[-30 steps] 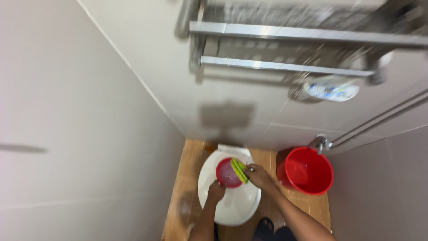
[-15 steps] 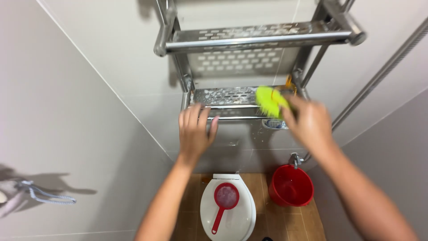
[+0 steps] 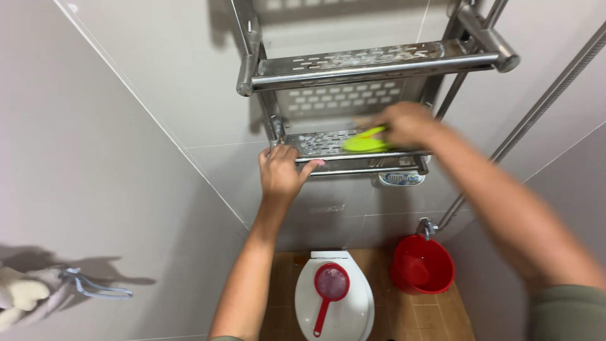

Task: Clean the metal bathroom storage shelf using a brush and soapy water.

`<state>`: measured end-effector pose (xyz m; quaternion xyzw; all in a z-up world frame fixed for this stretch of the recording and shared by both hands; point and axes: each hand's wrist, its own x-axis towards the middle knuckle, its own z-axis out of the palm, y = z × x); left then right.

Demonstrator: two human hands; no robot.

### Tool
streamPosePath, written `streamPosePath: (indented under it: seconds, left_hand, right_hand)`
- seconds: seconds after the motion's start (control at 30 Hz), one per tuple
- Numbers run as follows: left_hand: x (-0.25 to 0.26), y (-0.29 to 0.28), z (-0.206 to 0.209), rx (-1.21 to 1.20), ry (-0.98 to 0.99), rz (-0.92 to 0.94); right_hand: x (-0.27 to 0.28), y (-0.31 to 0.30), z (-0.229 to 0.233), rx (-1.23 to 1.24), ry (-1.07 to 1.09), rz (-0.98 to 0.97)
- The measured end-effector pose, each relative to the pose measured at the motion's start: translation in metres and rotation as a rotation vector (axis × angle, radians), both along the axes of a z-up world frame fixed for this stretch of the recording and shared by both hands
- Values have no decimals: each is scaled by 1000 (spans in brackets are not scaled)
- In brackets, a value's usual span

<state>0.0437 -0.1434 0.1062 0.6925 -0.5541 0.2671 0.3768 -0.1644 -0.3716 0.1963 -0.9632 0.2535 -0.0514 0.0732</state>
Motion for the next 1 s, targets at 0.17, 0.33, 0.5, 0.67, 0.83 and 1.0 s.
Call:
streamPosePath:
  seconds: [0.17, 0.33, 0.5, 0.67, 0.83, 1.0]
  left_hand:
    - [-3, 1, 5, -6, 61, -19]
    - [-10, 10, 16, -92, 150, -48]
    - [-20, 15, 16, -214, 280, -47]
    - [-6, 5, 3, -180, 544, -101]
    - [5, 4, 0, -106, 637, -81]
    - [17, 0, -5, -60, 677, -106]
  right_hand:
    - [12, -10, -30, 97, -143, 137]
    - [46, 21, -26, 97, -242, 260]
    - [-5, -13, -5, 110, 23, 6]
    - [51, 15, -42, 61, -283, 230]
    - [102, 37, -43, -19, -411, 431]
    - [85, 6, -37, -33, -291, 230]
